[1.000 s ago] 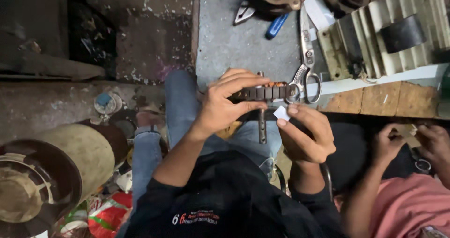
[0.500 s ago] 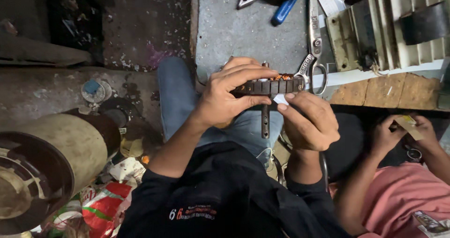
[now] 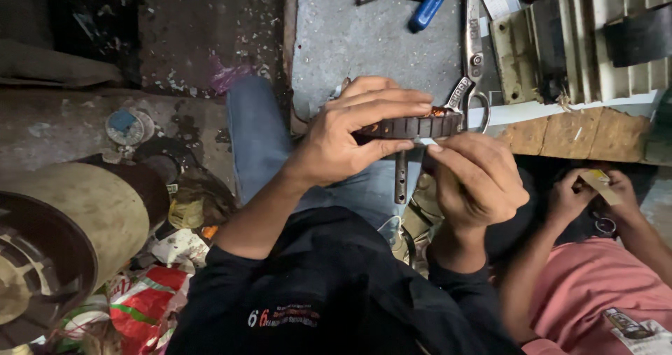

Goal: The person sits on the floor and repeatedly applies white tape to the slots of a motor stator using scissors to cut the tape. The person handles the stator with both hands, cuts tape pieces, and places them into the slots.

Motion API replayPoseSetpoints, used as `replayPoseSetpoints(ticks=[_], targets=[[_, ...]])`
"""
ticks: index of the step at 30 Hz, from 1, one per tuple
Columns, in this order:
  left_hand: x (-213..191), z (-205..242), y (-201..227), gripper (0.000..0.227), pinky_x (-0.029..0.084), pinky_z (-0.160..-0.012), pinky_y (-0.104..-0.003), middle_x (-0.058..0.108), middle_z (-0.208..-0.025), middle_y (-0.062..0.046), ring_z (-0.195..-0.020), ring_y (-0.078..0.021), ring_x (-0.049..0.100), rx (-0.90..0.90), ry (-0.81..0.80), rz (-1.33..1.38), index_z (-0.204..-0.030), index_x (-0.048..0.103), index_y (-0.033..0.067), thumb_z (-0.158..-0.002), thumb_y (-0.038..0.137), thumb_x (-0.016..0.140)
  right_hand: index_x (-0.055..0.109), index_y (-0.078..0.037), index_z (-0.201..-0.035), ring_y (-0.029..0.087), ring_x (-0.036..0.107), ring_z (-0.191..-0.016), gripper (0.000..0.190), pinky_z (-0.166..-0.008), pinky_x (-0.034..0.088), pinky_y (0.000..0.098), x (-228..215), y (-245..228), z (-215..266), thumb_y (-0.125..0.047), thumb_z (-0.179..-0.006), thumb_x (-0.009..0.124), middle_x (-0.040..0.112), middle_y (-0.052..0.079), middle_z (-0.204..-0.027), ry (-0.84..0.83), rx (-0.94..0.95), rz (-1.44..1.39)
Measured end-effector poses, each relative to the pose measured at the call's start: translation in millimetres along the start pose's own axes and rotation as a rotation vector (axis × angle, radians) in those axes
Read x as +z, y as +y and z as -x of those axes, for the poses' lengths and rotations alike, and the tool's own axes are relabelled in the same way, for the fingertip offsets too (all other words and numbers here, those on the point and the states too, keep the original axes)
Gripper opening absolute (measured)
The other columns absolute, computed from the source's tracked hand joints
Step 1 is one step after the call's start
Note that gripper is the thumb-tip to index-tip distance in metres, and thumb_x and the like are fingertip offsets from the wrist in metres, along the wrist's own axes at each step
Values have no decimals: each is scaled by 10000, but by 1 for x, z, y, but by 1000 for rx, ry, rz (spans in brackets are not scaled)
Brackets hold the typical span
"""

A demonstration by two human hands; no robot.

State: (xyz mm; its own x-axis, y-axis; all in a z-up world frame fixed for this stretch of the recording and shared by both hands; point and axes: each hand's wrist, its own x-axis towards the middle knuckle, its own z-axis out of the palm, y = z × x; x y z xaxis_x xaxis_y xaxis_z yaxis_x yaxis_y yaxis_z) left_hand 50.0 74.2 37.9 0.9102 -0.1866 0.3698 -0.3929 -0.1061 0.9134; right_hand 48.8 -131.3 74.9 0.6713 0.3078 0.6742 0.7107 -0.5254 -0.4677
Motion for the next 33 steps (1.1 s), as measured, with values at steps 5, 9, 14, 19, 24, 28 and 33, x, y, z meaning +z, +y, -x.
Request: replayPoseSetpoints(ticks=[5, 9, 14, 19, 24, 28, 33], targets=[[7, -5, 4, 402, 515, -1176, -361, 726, -1321, 0, -1323, -217, 633, -46, 14, -7, -1280, 722, 136, -895, 136, 839, 768, 26, -976, 316, 725, -852, 222, -808, 602, 389, 0, -6, -2, 124, -777, 775, 707, 159, -908, -2, -81, 100], [10, -8, 9, 384, 543, -1136, -360, 744, -1272, 1, -1284, -217, 658, -57, 36, -5, -1249, 735, 124, -882, 128, 846, 766, 1, -969, 318, 734, -873, 166, -776, 617, 368, -6, -8, -2, 72, -843, 847, 704, 158, -910, -57, -113, 172], [11, -9, 13, 328, 595, -1042, -319, 759, -1217, -22, -1187, -195, 720, -110, 62, 43, -1194, 745, 108, -885, 134, 853, 774, 13, -941, 316, 731, -827, 152, -771, 618, 391, -8, 1, -5, 52, -807, 833, 687, 154, -869, -66, -156, 130], [11, -12, 15, 325, 594, -1046, -335, 760, -1218, -37, -1171, -203, 725, -64, 77, 56, -1185, 734, 84, -879, 102, 842, 782, 6, -976, 311, 726, -847, 173, -763, 616, 375, -10, -2, -3, 73, -828, 844, 679, 147, -896, -90, -134, 169], [12, -10, 17, 336, 607, -1010, -329, 763, -1201, -28, -1148, -199, 737, -86, 88, 8, -1182, 738, 93, -866, 106, 850, 779, 6, -1010, 313, 734, -876, 198, -798, 621, 376, -7, -6, -2, 78, -850, 871, 685, 154, -931, -79, -149, 211], [16, -9, 15, 359, 610, -1010, -325, 758, -1203, -19, -1147, -196, 738, -89, 91, -12, -1200, 738, 101, -858, 86, 844, 781, 13, -1032, 321, 741, -890, 200, -827, 640, 390, -5, -9, -2, 109, -864, 830, 689, 155, -950, -64, -167, 249], [18, -10, 8, 418, 588, -1073, -342, 737, -1271, -18, -1219, -218, 709, -3, 87, -87, -1260, 716, 110, -869, 74, 858, 780, 7, -1086, 346, 746, -943, 234, -883, 647, 416, -10, -9, -1, 122, -884, 754, 700, 161, -1000, -134, -183, 319]])
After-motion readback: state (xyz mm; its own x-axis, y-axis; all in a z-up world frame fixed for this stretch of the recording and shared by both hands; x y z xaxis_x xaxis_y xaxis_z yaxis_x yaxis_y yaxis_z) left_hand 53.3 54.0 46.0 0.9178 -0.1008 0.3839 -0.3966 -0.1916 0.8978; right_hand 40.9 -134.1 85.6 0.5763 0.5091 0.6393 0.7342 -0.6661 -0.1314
